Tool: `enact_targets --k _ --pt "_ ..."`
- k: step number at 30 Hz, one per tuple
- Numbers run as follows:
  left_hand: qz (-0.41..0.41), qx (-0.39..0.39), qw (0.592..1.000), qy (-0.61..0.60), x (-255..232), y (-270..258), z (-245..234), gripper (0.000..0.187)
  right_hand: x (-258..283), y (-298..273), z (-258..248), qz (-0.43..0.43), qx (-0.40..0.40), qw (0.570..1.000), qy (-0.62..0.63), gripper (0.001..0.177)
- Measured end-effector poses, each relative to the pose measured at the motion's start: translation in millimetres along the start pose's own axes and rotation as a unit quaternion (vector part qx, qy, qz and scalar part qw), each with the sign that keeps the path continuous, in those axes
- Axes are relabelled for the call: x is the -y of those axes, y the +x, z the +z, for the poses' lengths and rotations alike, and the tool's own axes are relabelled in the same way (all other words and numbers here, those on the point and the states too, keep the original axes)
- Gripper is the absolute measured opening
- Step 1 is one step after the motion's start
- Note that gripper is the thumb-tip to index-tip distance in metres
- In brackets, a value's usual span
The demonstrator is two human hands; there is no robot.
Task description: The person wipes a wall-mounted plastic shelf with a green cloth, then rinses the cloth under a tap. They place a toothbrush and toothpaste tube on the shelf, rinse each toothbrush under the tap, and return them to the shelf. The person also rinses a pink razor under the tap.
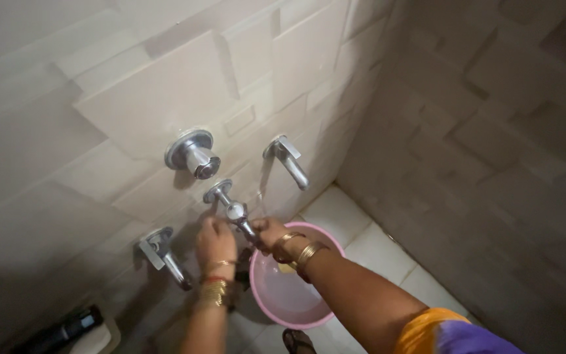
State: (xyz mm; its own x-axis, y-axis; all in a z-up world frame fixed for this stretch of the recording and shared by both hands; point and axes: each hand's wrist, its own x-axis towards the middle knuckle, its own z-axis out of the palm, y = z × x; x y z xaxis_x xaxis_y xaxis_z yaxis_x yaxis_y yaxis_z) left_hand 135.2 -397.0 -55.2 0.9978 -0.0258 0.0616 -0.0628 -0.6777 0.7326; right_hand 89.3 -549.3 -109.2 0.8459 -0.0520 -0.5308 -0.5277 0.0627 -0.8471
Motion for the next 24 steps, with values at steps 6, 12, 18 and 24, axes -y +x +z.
enact_targets --k 6,12,18,24 --pt "-0.279 0.108 0.851 -0.432 73 -43 94 0.029 8 -17 13 0.01 -0.016 0.998 -0.067 0.026" --pt "-0.381 0.171 0.758 -0.5 57 -40 74 0.023 26 -36 10 0.063 -0.003 0.991 -0.116 0.047" --pt "-0.284 0.218 0.801 -0.48 66 -27 78 0.036 23 -43 -6 0.09 0.115 0.967 0.207 0.028" --pt "-0.218 0.208 0.842 -0.447 62 -18 85 0.023 3 -52 -14 0.027 0.078 0.985 0.155 0.024"
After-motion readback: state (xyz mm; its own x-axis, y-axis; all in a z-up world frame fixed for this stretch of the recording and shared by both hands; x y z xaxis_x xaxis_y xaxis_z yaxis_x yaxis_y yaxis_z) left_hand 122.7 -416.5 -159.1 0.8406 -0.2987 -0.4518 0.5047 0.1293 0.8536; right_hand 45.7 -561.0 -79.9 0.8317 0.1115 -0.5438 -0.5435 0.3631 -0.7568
